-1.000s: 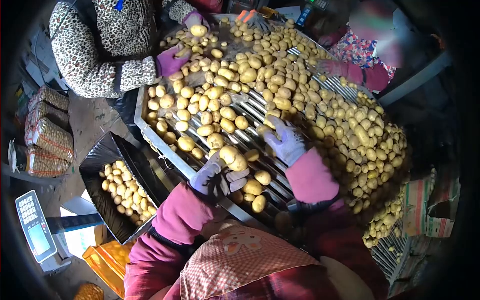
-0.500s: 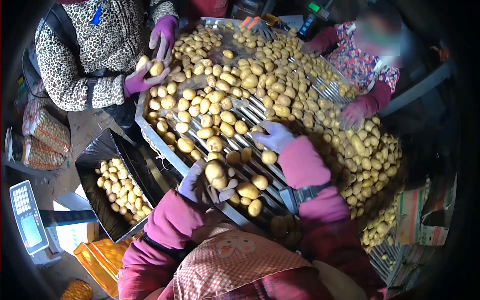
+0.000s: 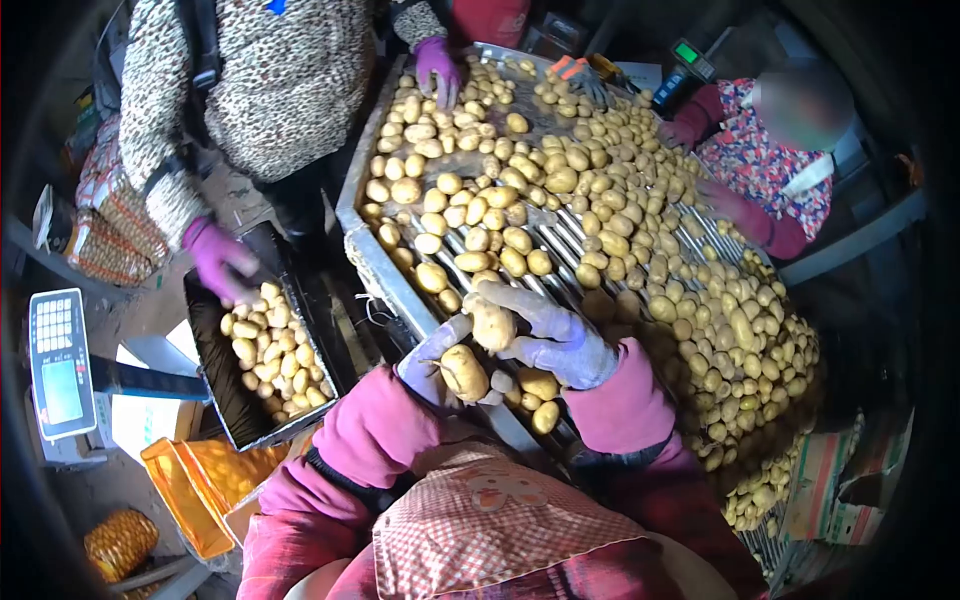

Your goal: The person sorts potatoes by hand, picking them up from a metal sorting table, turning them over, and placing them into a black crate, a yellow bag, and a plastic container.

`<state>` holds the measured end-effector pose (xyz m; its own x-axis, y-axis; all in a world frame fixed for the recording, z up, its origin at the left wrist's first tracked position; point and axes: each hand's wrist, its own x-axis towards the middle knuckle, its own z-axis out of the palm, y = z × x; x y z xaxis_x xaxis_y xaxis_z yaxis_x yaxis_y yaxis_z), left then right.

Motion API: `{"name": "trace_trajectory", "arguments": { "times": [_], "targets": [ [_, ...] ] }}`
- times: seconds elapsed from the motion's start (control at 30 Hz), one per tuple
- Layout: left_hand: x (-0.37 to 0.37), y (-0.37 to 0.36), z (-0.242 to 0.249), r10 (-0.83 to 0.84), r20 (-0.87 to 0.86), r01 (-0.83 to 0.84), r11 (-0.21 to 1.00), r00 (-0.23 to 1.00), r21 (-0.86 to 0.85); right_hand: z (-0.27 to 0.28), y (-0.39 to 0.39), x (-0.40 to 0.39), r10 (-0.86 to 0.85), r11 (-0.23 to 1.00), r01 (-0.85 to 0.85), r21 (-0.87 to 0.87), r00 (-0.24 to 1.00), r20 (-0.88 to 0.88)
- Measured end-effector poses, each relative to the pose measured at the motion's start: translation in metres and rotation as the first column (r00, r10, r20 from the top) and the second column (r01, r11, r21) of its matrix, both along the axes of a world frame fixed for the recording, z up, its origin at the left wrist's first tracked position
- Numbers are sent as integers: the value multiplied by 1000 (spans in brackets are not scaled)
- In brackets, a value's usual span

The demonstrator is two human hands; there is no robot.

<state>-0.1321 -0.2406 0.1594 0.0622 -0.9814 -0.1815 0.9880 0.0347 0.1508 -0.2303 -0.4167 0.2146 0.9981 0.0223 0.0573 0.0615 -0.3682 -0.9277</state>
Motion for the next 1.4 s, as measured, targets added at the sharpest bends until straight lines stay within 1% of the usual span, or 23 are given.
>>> {"name": "trace_trajectory", "arguments": {
  "times": [0.07,0.2,0.23,0.3,0.47,0.53,0.6,0.67,0.73,0.8,0.87,0.93,0.97,1.0,1.03,1.07,1.1,1.13,1.17,1.2,1.23,1.27,1.4],
  "targets": [
    [1,9,4,13,52,-15,999,999,36,-2,14,2,-2,888,4,459,1000,-4],
    [2,23,-6,48,61,-47,999,997,-19,-8,22,3,-183,916,176,361,983,-13],
    [5,29,-8,55,82,-48,995,995,-82,-11,20,5,-190,957,182,224,982,17],
    [7,40,-13,88,66,-74,979,994,-191,-31,23,5,-281,916,279,289,959,-35],
    [3,82,0,244,-137,-258,961,960,-102,-64,53,4,-278,948,284,139,958,-62],
    [5,97,-5,237,-182,-261,958,954,-120,-72,65,7,-259,950,259,-174,965,23],
    [0,114,-2,296,-173,-320,938,939,-133,-86,70,9,-201,946,202,-255,979,29],
    [-4,131,-3,352,-167,-376,915,921,-148,-92,82,11,-185,806,285,-520,954,236],
    [-8,147,-11,365,-183,-387,917,913,-100,-82,89,13,-192,761,276,-587,960,201],
    [-9,178,-19,397,-92,-406,906,913,-120,-92,86,11,-188,778,304,-550,948,258],
    [-18,222,-14,545,54,-547,826,837,140,-93,84,12,-169,786,284,-549,953,251],
    [-33,284,-75,715,331,-742,668,616,-64,-95,84,13,-181,794,272,-543,960,215],
    [-44,326,-87,564,584,-730,679,584,74,-94,85,13,-198,807,277,-523,959,202],
    [-65,358,-86,576,434,-704,670,692,234,-95,85,13,-197,806,280,-521,958,210],
    [-82,398,-108,304,632,-679,523,713,515,-96,84,14,-206,804,283,-523,957,202],
    [-115,449,-176,-94,761,-720,268,642,640,-97,84,14,-211,802,284,-526,958,196],
    [-152,492,-242,-180,597,-599,46,782,799,-100,84,15,-198,777,317,-543,943,268],
    [-152,485,-228,-175,604,-608,38,777,793,-96,85,15,-191,782,316,-537,942,277],
    [-152,464,-192,253,504,-525,17,826,851,-90,87,14,-219,781,313,-541,948,231],
    [-155,446,-164,640,311,-432,36,703,901,-89,90,13,-241,785,297,-544,955,174],
    [-147,436,-147,755,260,-513,115,602,851,-96,85,14,-209,789,286,-543,957,200],
    [-130,426,-133,850,192,-605,173,490,777,-98,85,11,-40,750,255,-611,939,342],
    [-73,372,-92,857,126,-834,437,500,336,-100,84,16,-162,813,275,-514,954,253]
  ]
}}
